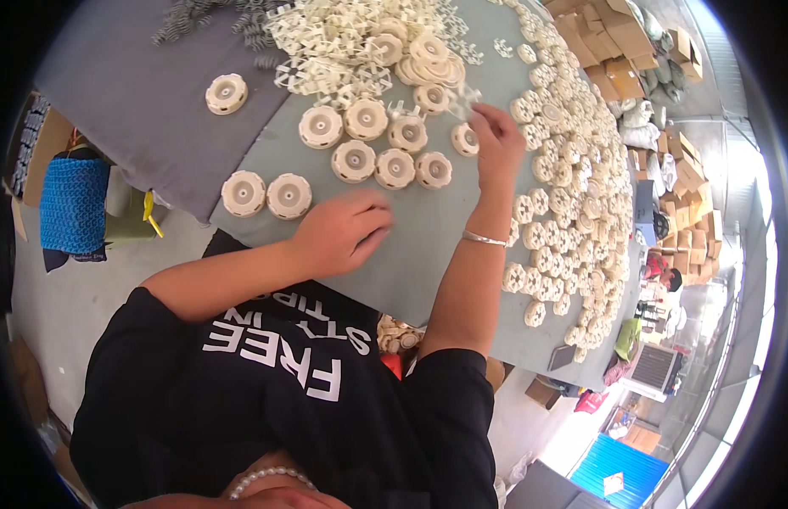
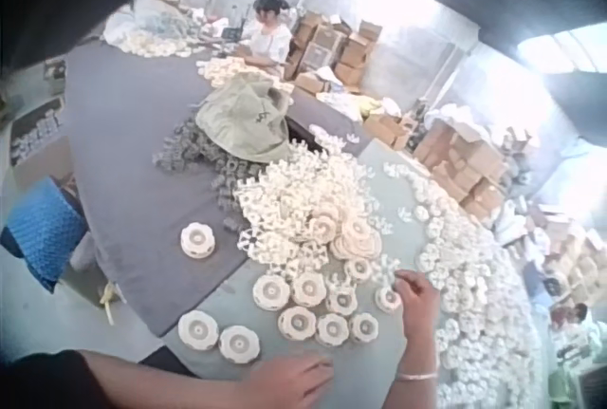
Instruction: The person assembles small white plastic components by hand on a table. They pick up a base piece and a cross-shaped insert, fit them together, and place the finished unit into a cardboard box. The person repeats this process for multiple units, occasionally using a metal tray to transfer the assembled parts into the box.
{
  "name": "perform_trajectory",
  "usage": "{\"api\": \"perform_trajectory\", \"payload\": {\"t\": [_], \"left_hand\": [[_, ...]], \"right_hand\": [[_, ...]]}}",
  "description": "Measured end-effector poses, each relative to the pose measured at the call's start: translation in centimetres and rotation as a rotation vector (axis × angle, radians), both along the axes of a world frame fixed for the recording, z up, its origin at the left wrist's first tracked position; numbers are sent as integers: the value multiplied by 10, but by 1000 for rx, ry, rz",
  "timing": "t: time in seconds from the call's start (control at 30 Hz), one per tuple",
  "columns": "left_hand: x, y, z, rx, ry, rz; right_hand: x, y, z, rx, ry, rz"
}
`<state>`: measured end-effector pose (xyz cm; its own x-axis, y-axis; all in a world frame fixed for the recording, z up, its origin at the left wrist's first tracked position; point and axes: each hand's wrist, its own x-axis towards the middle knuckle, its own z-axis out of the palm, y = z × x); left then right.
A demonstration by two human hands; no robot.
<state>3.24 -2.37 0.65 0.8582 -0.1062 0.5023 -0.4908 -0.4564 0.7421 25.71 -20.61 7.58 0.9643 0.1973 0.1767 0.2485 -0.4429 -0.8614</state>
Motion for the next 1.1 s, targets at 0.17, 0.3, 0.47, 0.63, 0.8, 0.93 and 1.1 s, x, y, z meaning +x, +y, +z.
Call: {"api": "perform_trajectory", "payload": {"t": [0.17, 0.3, 0.47, 0.63, 0.8, 0.93, 1.1], "left_hand": [[55, -38, 7, 239, -77, 118], [99, -75, 14, 343, -104, 267], [188, -103, -6, 541, 28, 286], [189, -97, -21, 560, 86, 58], [102, -84, -30, 628, -68, -229], [51, -57, -16, 553, -16, -436], [64, -28, 8, 623, -127, -301]], "right_hand": [[-12, -81, -29, 250, 101, -248], [-43, -126, -51, 157, 164, -280], [-79, -115, -25, 443, 287, -242], [-143, -151, -34, 787, 680, -101], [-194, -169, -59, 600, 646, -246], [-207, -161, -52, 290, 465, -307], [-216, -145, -38, -245, 155, -9]]}}
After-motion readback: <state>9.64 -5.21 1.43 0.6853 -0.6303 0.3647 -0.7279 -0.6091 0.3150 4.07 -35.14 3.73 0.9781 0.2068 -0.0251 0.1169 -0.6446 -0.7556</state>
